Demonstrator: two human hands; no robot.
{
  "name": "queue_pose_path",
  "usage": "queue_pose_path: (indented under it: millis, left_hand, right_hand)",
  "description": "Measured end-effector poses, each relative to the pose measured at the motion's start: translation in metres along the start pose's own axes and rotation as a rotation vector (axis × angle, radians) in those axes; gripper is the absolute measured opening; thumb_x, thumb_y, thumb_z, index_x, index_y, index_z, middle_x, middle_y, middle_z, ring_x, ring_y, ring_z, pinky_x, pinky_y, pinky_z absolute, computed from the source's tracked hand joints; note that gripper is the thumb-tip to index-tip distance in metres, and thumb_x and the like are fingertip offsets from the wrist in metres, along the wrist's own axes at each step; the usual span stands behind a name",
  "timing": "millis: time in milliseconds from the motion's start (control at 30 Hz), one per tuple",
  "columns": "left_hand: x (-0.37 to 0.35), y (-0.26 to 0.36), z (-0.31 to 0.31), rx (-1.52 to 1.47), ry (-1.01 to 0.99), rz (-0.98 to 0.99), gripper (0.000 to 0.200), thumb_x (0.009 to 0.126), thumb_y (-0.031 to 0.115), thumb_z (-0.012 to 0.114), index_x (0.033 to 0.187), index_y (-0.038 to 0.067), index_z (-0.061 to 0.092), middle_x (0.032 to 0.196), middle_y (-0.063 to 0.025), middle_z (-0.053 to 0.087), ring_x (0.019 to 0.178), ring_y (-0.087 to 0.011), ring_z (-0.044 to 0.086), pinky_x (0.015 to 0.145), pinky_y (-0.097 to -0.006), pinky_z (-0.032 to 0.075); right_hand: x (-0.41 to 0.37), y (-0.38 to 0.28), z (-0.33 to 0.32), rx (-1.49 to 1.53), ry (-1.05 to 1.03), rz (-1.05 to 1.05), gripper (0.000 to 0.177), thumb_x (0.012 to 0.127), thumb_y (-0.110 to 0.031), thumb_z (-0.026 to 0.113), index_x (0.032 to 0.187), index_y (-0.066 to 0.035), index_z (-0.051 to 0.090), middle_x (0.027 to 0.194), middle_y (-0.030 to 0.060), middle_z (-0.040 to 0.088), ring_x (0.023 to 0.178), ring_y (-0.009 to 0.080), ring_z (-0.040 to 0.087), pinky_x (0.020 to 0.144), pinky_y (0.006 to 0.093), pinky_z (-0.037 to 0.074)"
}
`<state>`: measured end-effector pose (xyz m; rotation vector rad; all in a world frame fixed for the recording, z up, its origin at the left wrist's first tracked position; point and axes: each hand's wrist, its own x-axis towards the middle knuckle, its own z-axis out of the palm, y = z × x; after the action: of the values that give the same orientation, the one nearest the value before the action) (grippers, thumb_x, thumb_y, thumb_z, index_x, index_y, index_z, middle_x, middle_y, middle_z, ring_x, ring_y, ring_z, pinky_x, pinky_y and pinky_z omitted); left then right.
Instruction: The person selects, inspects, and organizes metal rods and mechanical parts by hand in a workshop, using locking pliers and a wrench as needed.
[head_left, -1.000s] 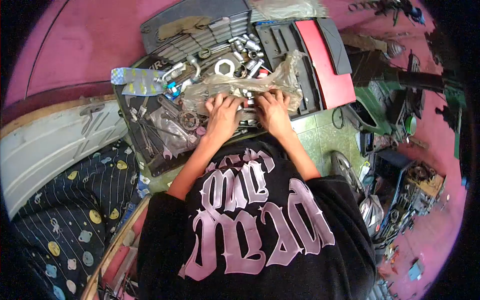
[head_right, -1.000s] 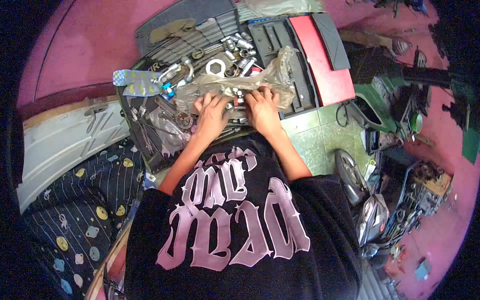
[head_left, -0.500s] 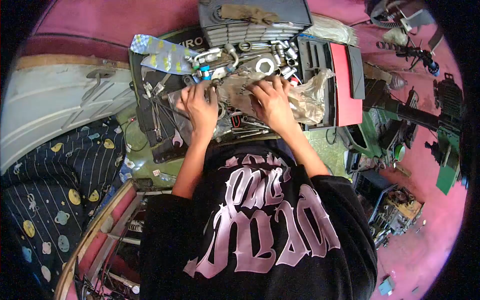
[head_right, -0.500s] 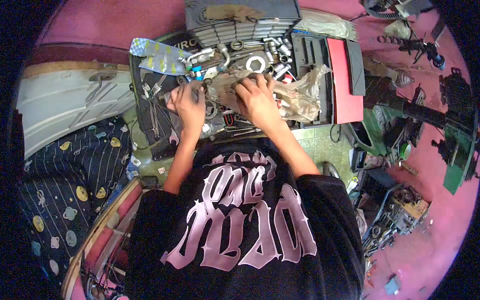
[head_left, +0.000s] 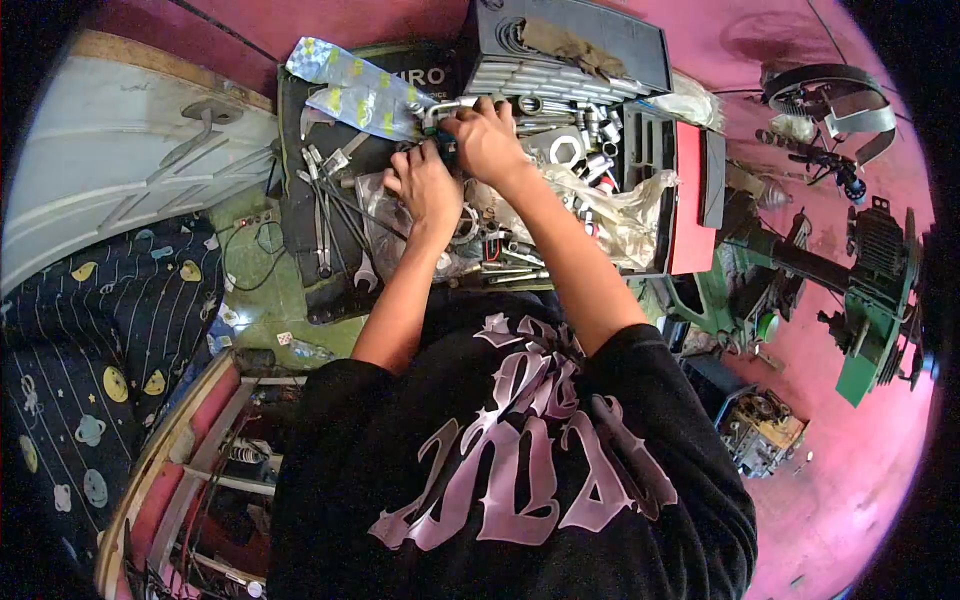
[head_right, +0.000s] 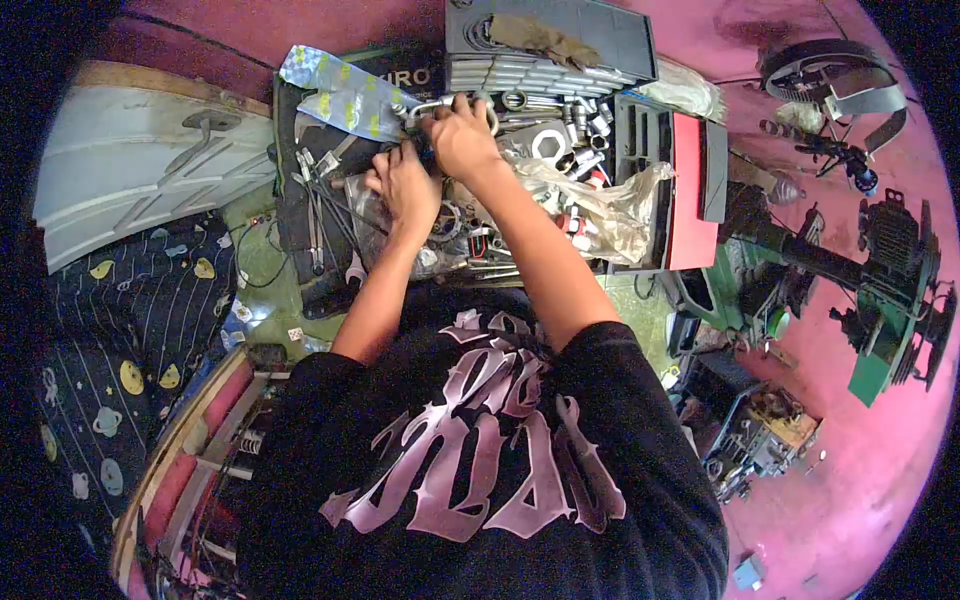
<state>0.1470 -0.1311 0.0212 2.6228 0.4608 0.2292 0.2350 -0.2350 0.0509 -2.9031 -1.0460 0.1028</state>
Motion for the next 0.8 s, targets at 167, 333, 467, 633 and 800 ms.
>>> queue_pose_path:
  millis: [167, 333, 467, 633, 800]
  left_hand:
    - [0.0, 0.001, 0.004, 0.007, -0.006, 0.029, 0.021, 0.091, 0.003, 0.061, 0.111, 0.001, 0.068, 0.116, -0.0159, 0.07, 0.118, -0.0352, 0.055, 0.102, -0.0548, 0.033]
    - [-0.007, 0.005, -0.006, -0.093, 0.092, 0.07, 0.038, 0.083, 0.01, 0.077, 0.118, 0.002, 0.066, 0.12, -0.0146, 0.066, 0.121, -0.0355, 0.052, 0.102, -0.0559, 0.033]
    - [-0.006, 0.015, -0.028, -0.17, 0.182, 0.098, 0.051, 0.075, 0.015, 0.086, 0.121, 0.009, 0.067, 0.12, -0.0097, 0.067, 0.124, -0.0348, 0.05, 0.103, -0.0549, 0.032]
    - [-0.021, 0.047, -0.055, -0.237, 0.196, 0.331, 0.048, 0.071, 0.02, 0.087, 0.116, 0.014, 0.072, 0.114, -0.0045, 0.069, 0.116, -0.0314, 0.055, 0.103, -0.0508, 0.034]
    - [-0.053, 0.096, -0.051, -0.318, -0.005, 0.55, 0.048, 0.073, 0.023, 0.087, 0.117, 0.012, 0.072, 0.122, -0.0035, 0.07, 0.12, -0.0297, 0.057, 0.102, -0.0505, 0.035]
  right_hand:
    - [-0.002, 0.002, 0.023, 0.049, 0.081, 0.008, 0.03, 0.097, -0.02, 0.058, 0.122, -0.016, 0.074, 0.12, 0.0123, 0.073, 0.125, 0.0377, 0.058, 0.105, 0.0614, 0.04]
    - [-0.011, 0.001, -0.012, 0.094, 0.139, -0.01, 0.03, 0.094, -0.017, 0.059, 0.119, -0.013, 0.073, 0.114, 0.0127, 0.073, 0.119, 0.0371, 0.059, 0.102, 0.0563, 0.042]
    - [-0.032, 0.004, -0.049, 0.212, 0.202, 0.026, 0.043, 0.081, -0.011, 0.075, 0.123, -0.01, 0.071, 0.115, 0.0139, 0.07, 0.119, 0.0389, 0.057, 0.103, 0.056, 0.04]
    - [-0.092, 0.026, -0.087, 0.325, 0.36, 0.029, 0.046, 0.077, -0.012, 0.078, 0.123, -0.01, 0.07, 0.115, 0.0129, 0.068, 0.118, 0.0392, 0.056, 0.1, 0.0542, 0.041]
    - [-0.179, 0.064, -0.097, 0.368, 0.278, 0.218, 0.043, 0.082, -0.019, 0.085, 0.123, -0.011, 0.071, 0.111, 0.0082, 0.07, 0.114, 0.0365, 0.057, 0.102, 0.052, 0.04]
